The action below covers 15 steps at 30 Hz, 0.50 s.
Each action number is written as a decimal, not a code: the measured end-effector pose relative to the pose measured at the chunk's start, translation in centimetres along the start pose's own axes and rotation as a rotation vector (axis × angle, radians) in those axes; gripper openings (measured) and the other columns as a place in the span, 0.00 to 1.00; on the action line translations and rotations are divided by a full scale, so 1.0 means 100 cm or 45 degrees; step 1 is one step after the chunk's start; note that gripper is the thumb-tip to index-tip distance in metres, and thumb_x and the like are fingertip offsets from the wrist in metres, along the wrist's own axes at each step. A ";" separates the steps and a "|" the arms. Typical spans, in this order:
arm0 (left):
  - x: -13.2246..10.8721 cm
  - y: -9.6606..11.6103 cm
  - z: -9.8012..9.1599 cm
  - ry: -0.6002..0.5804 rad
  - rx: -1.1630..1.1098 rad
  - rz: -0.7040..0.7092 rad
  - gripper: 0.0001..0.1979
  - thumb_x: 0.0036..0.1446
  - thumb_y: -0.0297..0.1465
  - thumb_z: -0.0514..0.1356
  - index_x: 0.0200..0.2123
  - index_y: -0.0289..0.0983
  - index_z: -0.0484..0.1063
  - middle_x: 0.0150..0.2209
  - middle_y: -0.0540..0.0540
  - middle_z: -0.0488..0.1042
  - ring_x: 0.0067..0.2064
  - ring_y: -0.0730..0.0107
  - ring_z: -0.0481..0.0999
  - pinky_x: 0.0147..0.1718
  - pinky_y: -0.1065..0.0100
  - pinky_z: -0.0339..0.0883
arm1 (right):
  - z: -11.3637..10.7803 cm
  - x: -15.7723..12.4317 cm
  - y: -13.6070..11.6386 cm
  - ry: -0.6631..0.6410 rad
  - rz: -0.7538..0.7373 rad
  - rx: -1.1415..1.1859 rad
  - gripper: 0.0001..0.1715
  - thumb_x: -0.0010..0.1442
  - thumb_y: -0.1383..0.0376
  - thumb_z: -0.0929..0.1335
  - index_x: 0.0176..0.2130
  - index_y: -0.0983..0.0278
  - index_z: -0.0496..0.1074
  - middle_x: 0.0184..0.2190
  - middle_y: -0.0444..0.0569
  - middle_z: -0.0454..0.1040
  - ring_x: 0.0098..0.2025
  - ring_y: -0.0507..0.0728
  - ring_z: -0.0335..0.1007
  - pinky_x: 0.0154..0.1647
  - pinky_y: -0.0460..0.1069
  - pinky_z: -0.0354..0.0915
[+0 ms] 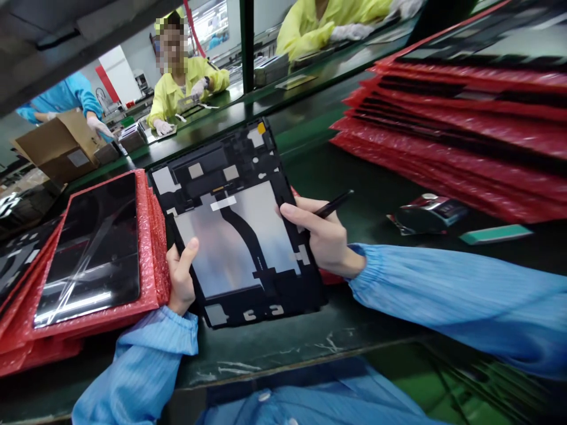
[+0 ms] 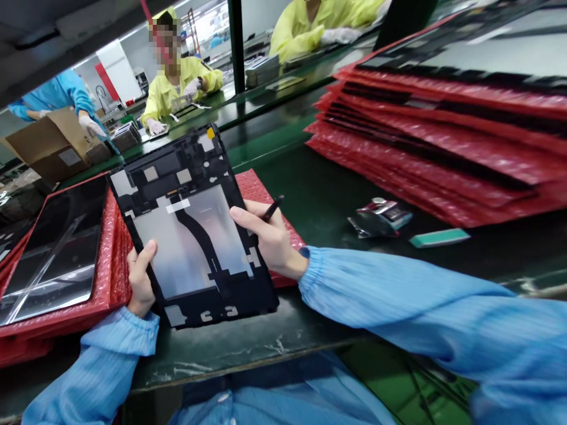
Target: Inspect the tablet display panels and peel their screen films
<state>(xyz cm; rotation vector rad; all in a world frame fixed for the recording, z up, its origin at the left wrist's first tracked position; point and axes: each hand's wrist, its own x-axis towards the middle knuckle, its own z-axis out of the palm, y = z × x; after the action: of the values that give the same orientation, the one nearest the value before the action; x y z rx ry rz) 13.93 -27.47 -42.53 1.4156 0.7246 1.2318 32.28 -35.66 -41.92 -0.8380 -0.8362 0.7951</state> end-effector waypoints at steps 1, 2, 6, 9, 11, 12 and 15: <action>0.000 -0.001 0.000 0.007 -0.009 -0.013 0.13 0.51 0.38 0.63 0.37 0.36 0.75 0.37 0.46 0.78 0.45 0.57 0.77 0.50 0.60 0.67 | 0.000 0.001 0.001 -0.002 0.009 0.008 0.25 0.45 0.51 0.74 0.17 0.64 0.64 0.13 0.42 0.59 0.14 0.47 0.51 0.13 0.44 0.48; 0.000 -0.001 0.000 0.013 -0.022 -0.025 0.13 0.51 0.37 0.64 0.38 0.36 0.75 0.36 0.46 0.78 0.46 0.57 0.77 0.51 0.60 0.67 | -0.001 0.001 0.001 -0.002 0.015 0.011 0.26 0.45 0.50 0.74 0.17 0.64 0.63 0.13 0.41 0.58 0.14 0.47 0.50 0.13 0.44 0.48; 0.000 -0.002 -0.001 0.027 -0.041 -0.055 0.13 0.50 0.37 0.64 0.38 0.36 0.75 0.36 0.47 0.78 0.46 0.57 0.77 0.50 0.60 0.68 | 0.000 0.002 0.000 -0.004 0.036 0.013 0.25 0.45 0.50 0.74 0.17 0.65 0.63 0.13 0.42 0.58 0.14 0.46 0.49 0.13 0.44 0.47; 0.000 -0.002 -0.002 0.052 -0.038 -0.048 0.13 0.51 0.37 0.64 0.38 0.36 0.75 0.36 0.47 0.78 0.48 0.57 0.76 0.53 0.61 0.65 | 0.002 0.002 -0.002 0.006 0.073 0.028 0.24 0.44 0.50 0.74 0.18 0.65 0.66 0.13 0.43 0.60 0.14 0.47 0.51 0.13 0.44 0.46; 0.001 -0.002 -0.002 0.050 -0.046 -0.039 0.12 0.51 0.37 0.64 0.38 0.37 0.76 0.37 0.47 0.79 0.50 0.57 0.75 0.55 0.61 0.63 | 0.002 0.002 -0.003 -0.001 0.093 0.045 0.23 0.43 0.49 0.75 0.18 0.64 0.68 0.13 0.43 0.60 0.14 0.47 0.51 0.13 0.44 0.46; 0.001 -0.002 -0.002 0.047 -0.045 -0.042 0.12 0.51 0.37 0.64 0.37 0.37 0.76 0.37 0.47 0.79 0.51 0.57 0.74 0.56 0.61 0.62 | 0.002 0.001 -0.003 -0.009 0.102 0.054 0.23 0.43 0.50 0.75 0.19 0.64 0.68 0.14 0.43 0.60 0.15 0.47 0.52 0.14 0.44 0.46; 0.002 -0.001 -0.002 0.066 -0.029 -0.063 0.12 0.49 0.37 0.65 0.35 0.36 0.76 0.37 0.45 0.79 0.52 0.55 0.74 0.54 0.61 0.64 | 0.002 0.001 -0.002 -0.022 0.110 0.066 0.22 0.44 0.51 0.74 0.19 0.64 0.68 0.14 0.43 0.61 0.15 0.47 0.53 0.14 0.44 0.48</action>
<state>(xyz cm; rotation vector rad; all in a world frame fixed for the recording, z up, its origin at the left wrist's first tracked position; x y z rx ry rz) 13.83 -27.26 -42.58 1.3439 0.7742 1.2386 32.21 -35.59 -41.65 -0.8268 -0.7957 0.8979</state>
